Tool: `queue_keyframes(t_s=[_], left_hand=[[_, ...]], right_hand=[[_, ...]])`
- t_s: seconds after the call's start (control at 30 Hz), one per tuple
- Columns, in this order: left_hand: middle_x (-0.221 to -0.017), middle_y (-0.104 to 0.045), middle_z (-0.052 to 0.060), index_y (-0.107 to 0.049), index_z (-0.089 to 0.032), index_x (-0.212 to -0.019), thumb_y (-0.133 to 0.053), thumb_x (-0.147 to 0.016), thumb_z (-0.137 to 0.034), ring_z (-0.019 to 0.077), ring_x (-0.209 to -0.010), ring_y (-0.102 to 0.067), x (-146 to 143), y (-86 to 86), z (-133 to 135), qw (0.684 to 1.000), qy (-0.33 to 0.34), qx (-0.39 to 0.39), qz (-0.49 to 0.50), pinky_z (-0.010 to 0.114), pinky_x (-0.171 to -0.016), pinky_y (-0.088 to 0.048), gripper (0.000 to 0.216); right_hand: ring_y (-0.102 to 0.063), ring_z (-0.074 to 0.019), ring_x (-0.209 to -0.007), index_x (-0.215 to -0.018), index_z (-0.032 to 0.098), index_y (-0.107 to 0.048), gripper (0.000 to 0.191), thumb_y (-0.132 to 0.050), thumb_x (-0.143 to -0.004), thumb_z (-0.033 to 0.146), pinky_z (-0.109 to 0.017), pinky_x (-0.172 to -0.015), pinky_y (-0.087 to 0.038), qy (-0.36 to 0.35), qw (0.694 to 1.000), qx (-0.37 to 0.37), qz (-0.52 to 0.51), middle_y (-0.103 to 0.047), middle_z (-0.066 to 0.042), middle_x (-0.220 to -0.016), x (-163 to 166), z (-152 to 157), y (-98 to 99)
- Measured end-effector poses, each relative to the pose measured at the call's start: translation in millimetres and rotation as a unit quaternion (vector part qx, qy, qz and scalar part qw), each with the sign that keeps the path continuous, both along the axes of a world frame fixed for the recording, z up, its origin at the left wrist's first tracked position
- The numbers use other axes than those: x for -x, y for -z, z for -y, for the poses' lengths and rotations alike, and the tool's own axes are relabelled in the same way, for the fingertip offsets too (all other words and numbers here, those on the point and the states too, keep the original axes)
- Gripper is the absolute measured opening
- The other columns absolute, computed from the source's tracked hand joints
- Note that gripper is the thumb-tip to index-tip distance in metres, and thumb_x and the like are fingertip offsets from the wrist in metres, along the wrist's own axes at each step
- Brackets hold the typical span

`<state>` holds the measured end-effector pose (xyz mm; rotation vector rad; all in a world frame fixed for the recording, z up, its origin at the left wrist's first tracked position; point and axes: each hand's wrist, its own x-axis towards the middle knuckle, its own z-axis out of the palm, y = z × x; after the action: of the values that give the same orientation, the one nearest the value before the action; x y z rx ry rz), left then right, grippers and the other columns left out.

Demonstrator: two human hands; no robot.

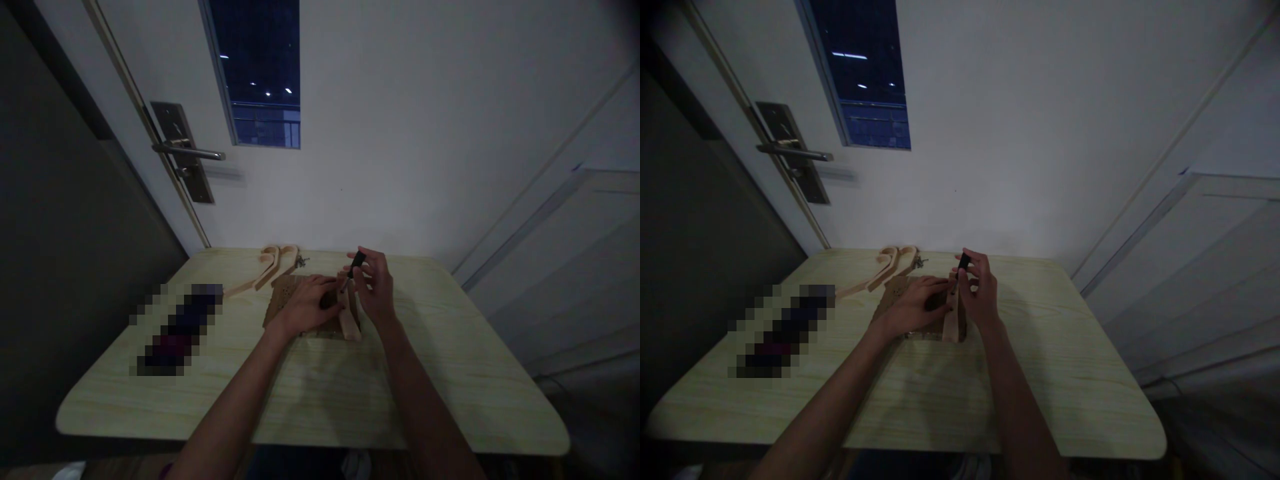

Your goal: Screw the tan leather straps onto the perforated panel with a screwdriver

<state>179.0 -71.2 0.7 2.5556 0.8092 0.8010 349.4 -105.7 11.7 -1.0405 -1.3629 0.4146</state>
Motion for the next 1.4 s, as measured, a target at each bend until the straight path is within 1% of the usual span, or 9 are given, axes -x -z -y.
queue_keyframes(t_s=[0.1,0.2,0.37,0.53,0.73,0.83,1.0,1.23,1.4], left_hand=[[-0.126,-0.065,0.009,-0.062,-0.02,-0.125,-0.066,-0.083,-0.033,0.0271,-0.116,-0.058,-0.3,-0.1,0.0,1.0,0.003,0.002,-0.001,0.046,-0.102,-0.045,0.044],[-0.125,-0.065,0.01,-0.062,-0.018,-0.124,-0.067,-0.083,-0.034,0.027,-0.115,-0.057,-0.2,1.0,0.0,1.0,-0.002,-0.002,-0.001,0.045,-0.101,-0.046,0.045],[-0.123,-0.066,0.01,-0.062,-0.017,-0.125,-0.067,-0.083,-0.034,0.027,-0.115,-0.058,0.1,1.4,0.2,1.0,-0.003,-0.004,-0.001,0.045,-0.1,-0.046,0.045],[-0.124,-0.066,0.009,-0.062,-0.021,-0.124,-0.066,-0.084,-0.035,0.0273,-0.115,-0.058,0.0,0.1,1.2,1.0,-0.007,0.001,0.0,0.047,-0.1,-0.047,0.043],[-0.124,-0.066,0.009,-0.063,-0.021,-0.122,-0.065,-0.082,-0.032,0.0275,-0.116,-0.058,-0.4,1.1,-0.2,1.0,0.0,0.001,0.007,0.048,-0.101,-0.046,0.041],[-0.126,-0.065,0.01,-0.063,-0.021,-0.122,-0.066,-0.082,-0.033,0.028,-0.117,-0.058,-0.6,2.2,-1.6,1.0,0.0,-0.002,0.006,0.049,-0.102,-0.045,0.042],[-0.126,-0.065,0.012,-0.062,-0.018,-0.124,-0.065,-0.083,-0.034,0.028,-0.118,-0.057,0.0,4.4,-2.1,1.0,-0.005,-0.002,0.0,0.048,-0.104,-0.044,0.044],[-0.125,-0.065,0.01,-0.063,-0.021,-0.123,-0.066,-0.083,-0.035,0.027,-0.116,-0.058,0.3,4.4,-2.3,1.0,0.002,-0.009,0.008,0.047,-0.101,-0.045,0.042],[-0.125,-0.065,0.01,-0.063,-0.02,-0.123,-0.067,-0.082,-0.034,0.0273,-0.117,-0.058,-0.2,5.4,-3.1,1.0,0.003,-0.001,0.017,0.048,-0.103,-0.044,0.043]], right_hand=[[-0.073,-0.0164,-0.087,-0.123,0.025,-0.046,0.039,-0.057,-0.09,0.041,-0.016,-0.046,-0.048,-0.009,1.0,0.005,-0.011,-0.065,-0.012,-0.123,-0.5,1.0,-0.4],[-0.072,-0.0157,-0.082,-0.122,0.026,-0.048,0.04,-0.06,-0.088,0.042,-0.016,-0.045,-0.047,-0.002,1.0,0.019,-0.016,-0.068,-0.009,-0.112,-0.9,-0.9,0.0],[-0.069,-0.0125,-0.072,-0.114,0.027,-0.053,0.039,-0.068,-0.082,0.042,-0.017,-0.045,-0.047,0.043,0.999,0.008,-0.001,-0.068,-0.003,-0.099,0.9,-6.0,1.6],[-0.064,-0.0106,-0.068,-0.109,0.027,-0.058,0.034,-0.07,-0.08,0.04,-0.019,-0.045,-0.049,0.075,0.997,-0.015,0.027,-0.066,-0.001,-0.097,2.1,-5.9,1.4],[-0.07,-0.0178,-0.096,-0.122,0.027,-0.054,0.034,-0.057,-0.091,0.04,-0.02,-0.05,-0.052,-0.011,0.999,-0.005,0.047,-0.065,-0.008,-0.121,-3.4,-2.0,0.4],[-0.072,-0.0185,-0.092,-0.121,0.026,-0.054,0.034,-0.057,-0.091,0.041,-0.02,-0.047,-0.05,-0.023,0.999,0.002,0.042,-0.067,-0.009,-0.119,-4.1,-2.8,0.6],[-0.069,-0.0149,-0.079,-0.119,0.027,-0.057,0.036,-0.063,-0.087,0.043,-0.019,-0.042,-0.043,0.023,0.998,-0.002,0.06,-0.067,-0.007,-0.112,-1.2,-6.6,-2.1],[-0.065,-0.0155,-0.078,-0.111,0.025,-0.058,0.033,-0.066,-0.084,0.043,-0.02,-0.043,-0.042,0.092,0.992,-0.027,0.087,-0.067,-0.005,-0.096,-0.8,-5.5,-1.5],[-0.07,-0.0177,-0.09,-0.121,0.025,-0.05,0.036,-0.056,-0.091,0.043,-0.018,-0.043,-0.043,0.017,0.998,-0.006,0.052,-0.067,-0.01,-0.114,0.9,-0.8,0.1]])
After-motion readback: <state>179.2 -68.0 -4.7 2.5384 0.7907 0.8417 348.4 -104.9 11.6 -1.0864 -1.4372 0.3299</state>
